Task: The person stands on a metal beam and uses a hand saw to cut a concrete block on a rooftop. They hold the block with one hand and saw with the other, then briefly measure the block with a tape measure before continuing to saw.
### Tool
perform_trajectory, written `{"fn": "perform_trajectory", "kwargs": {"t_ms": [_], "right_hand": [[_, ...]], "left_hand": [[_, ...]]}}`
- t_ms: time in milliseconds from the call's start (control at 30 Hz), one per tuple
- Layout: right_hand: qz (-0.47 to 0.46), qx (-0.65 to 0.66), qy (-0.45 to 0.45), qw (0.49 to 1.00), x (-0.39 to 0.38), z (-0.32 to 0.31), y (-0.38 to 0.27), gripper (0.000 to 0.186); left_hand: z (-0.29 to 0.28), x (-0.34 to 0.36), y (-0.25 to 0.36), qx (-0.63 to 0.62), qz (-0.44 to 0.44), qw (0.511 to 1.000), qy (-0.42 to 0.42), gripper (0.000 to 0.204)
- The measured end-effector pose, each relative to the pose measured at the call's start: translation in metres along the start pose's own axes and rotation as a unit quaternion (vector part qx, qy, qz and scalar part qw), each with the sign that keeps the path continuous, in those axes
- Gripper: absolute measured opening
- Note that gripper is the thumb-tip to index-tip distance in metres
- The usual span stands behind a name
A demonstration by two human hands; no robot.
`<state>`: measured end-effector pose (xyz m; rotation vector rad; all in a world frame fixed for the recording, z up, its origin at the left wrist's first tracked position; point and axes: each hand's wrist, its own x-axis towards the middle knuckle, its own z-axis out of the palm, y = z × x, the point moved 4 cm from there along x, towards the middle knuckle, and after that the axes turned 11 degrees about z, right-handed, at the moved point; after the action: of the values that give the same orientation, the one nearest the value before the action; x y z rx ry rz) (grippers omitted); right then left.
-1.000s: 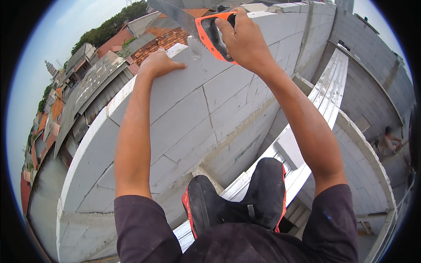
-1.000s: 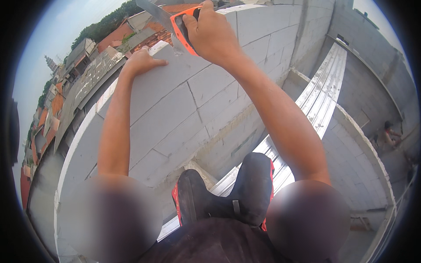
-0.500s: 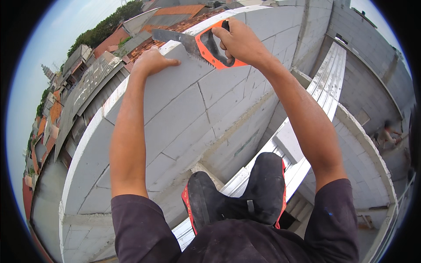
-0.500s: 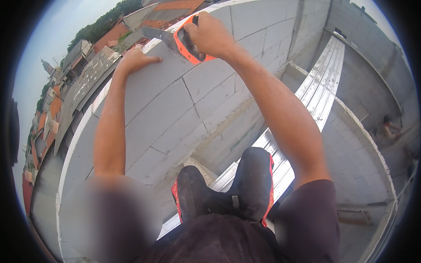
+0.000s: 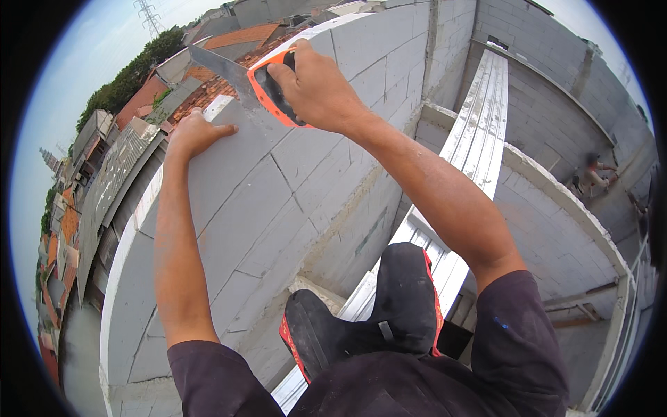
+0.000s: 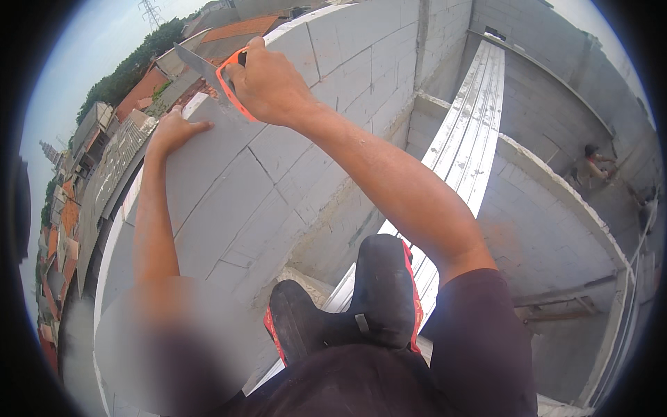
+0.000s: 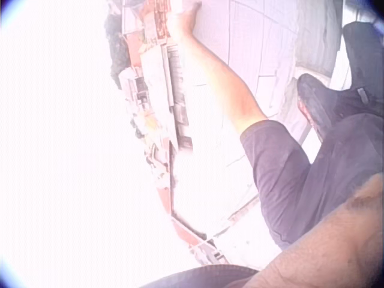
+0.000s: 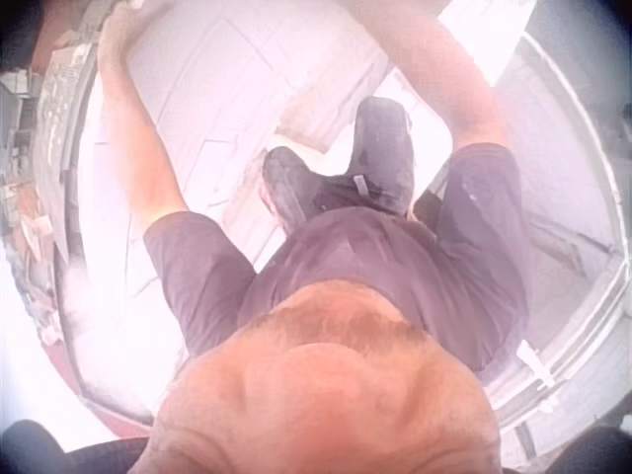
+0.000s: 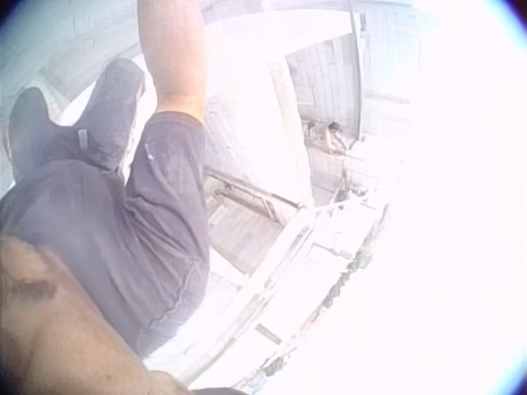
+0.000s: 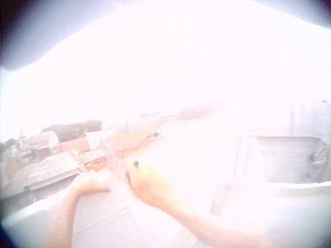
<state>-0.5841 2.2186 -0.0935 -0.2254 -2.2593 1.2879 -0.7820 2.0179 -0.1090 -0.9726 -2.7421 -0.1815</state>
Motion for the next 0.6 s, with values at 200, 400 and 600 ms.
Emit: {"fn": "perform_trajectory", "kwargs": {"t_ms": [200,400,600], "right_hand": [[-0.066,-0.086,-0.007,0.994,0.023,0.019,-0.003,0.043],[-0.049,0.006,0.063,0.997,0.018,-0.001,-0.008,0.042],[0.020,-0.043,-0.123,0.991,0.036,-0.006,-0.004,0.041]], "left_hand": [[0.013,0.018,-0.047,-0.058,0.056,0.996,0.047,0.090],[0.016,0.005,-0.016,-0.087,0.048,0.995,0.013,0.099],[0.004,0.010,-0.025,0.002,0.014,1.000,-0.012,0.118]]}}
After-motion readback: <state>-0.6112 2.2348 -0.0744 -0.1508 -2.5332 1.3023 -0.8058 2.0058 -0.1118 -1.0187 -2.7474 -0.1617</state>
